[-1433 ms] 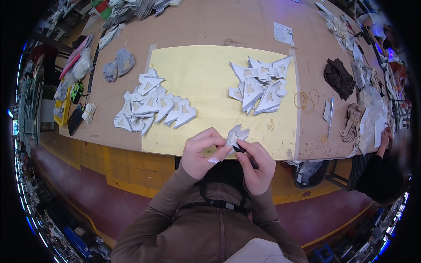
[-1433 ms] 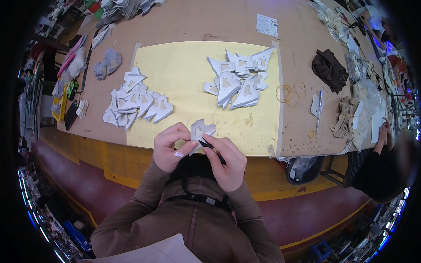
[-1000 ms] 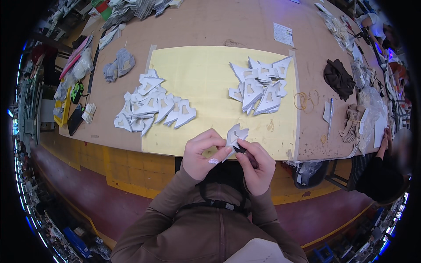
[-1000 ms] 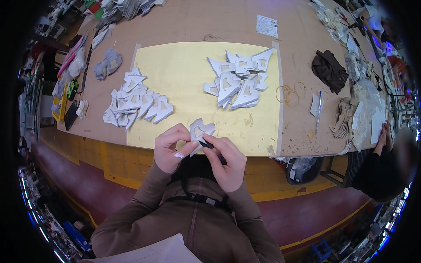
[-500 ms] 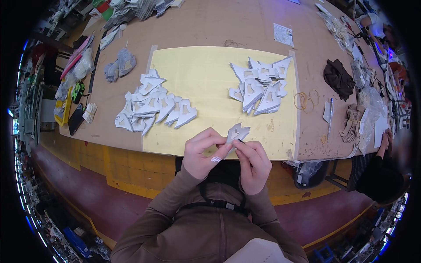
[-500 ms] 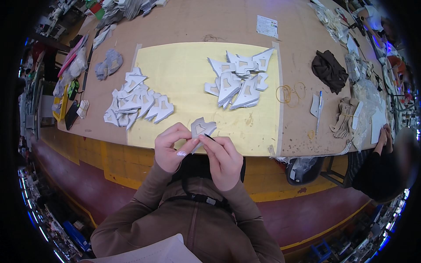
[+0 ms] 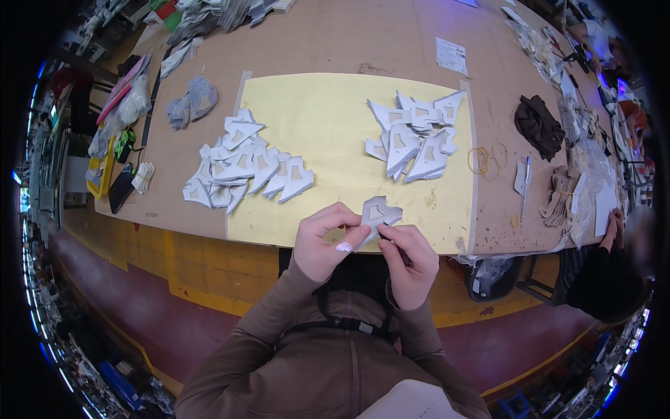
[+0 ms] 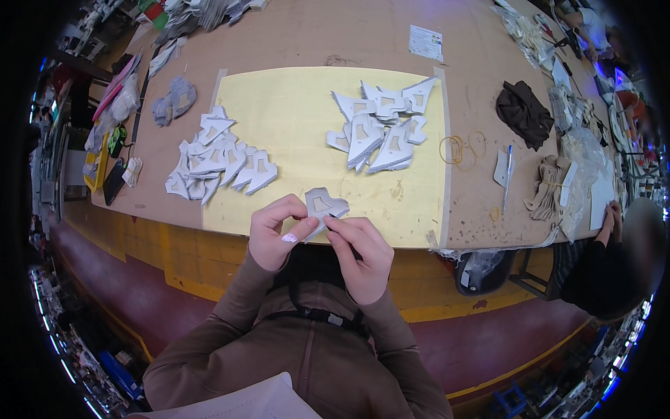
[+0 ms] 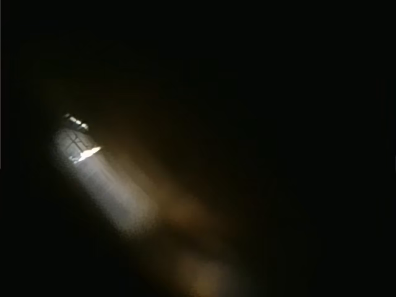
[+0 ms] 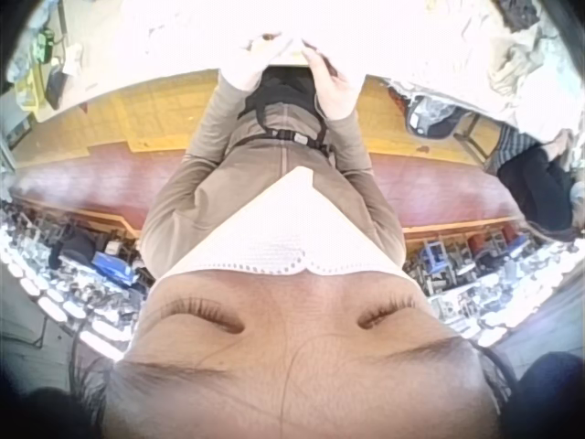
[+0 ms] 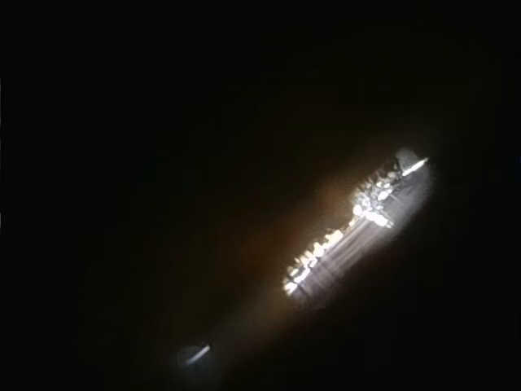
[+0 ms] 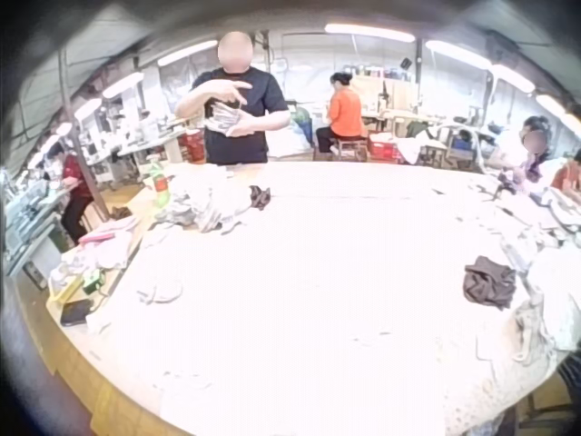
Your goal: The person repeatedly picks up small white fabric pieces and trims their edges with a small cutting tool, then places the finished pieces into a pile on the table. The process is repeated for multiple pieces.
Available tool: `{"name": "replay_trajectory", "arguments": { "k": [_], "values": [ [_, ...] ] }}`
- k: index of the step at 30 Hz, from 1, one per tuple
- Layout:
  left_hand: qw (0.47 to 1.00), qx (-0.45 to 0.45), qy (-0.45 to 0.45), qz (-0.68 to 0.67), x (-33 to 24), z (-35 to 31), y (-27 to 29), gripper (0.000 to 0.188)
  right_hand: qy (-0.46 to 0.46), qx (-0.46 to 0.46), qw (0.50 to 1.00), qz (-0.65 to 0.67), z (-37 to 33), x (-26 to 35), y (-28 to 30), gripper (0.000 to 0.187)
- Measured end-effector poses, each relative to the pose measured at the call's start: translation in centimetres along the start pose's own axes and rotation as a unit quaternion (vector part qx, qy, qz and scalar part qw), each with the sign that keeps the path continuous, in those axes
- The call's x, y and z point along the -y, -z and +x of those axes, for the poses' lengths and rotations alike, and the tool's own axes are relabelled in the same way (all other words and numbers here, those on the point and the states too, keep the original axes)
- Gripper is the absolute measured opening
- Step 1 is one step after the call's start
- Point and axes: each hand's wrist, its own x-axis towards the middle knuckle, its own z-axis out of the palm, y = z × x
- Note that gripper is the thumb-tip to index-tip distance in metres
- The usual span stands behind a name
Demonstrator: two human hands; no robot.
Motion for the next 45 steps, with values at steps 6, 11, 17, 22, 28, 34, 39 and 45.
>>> {"name": "replay_trajectory", "arguments": {
  "k": [6, 11, 17, 22, 28, 34, 39, 45],
  "values": [
    [1.0, 0.001, -0.022, 0.018, 0.1, -0.1, 0.1, 0.011, 0.002, 0.005, 1.0, -0.028, 0.0, -0.1, -0.1, 0.024],
    [0.998, -0.009, -0.046, 0.03, -0.3, -0.2, -0.2, 0.009, -0.005, -0.006, 1.0, -0.026, -0.1, -0.1, -0.3, 0.025],
    [0.997, -0.042, -0.04, 0.05, -0.7, -0.5, -1.1, 0.01, 0.054, -0.04, 0.994, -0.089, -0.2, 0.0, -1.0, 0.022],
    [0.988, -0.055, -0.082, 0.119, -0.5, -0.5, -1.2, 0.011, 0.067, -0.039, 0.992, -0.096, 0.0, -0.1, -1.1, 0.023],
    [0.998, -0.033, -0.04, 0.047, -0.3, -0.5, -1.0, 0.011, -0.066, -0.027, 0.996, 0.051, -0.7, -0.5, -0.6, 0.021],
    [0.998, -0.03, -0.037, 0.047, -0.1, -0.3, -0.6, 0.011, -0.05, 0.011, 0.998, 0.034, -0.3, -0.1, 0.1, 0.026],
    [0.998, -0.03, -0.033, 0.038, 0.1, -0.4, -0.7, 0.011, -0.03, 0.002, 1.0, -0.005, -0.1, -0.1, -0.1, 0.033],
    [0.997, -0.033, -0.046, 0.048, -0.1, -0.4, -0.9, 0.009, -0.026, -0.002, 1.0, -0.009, -0.2, -0.3, -0.3, 0.033]
  ]
}}
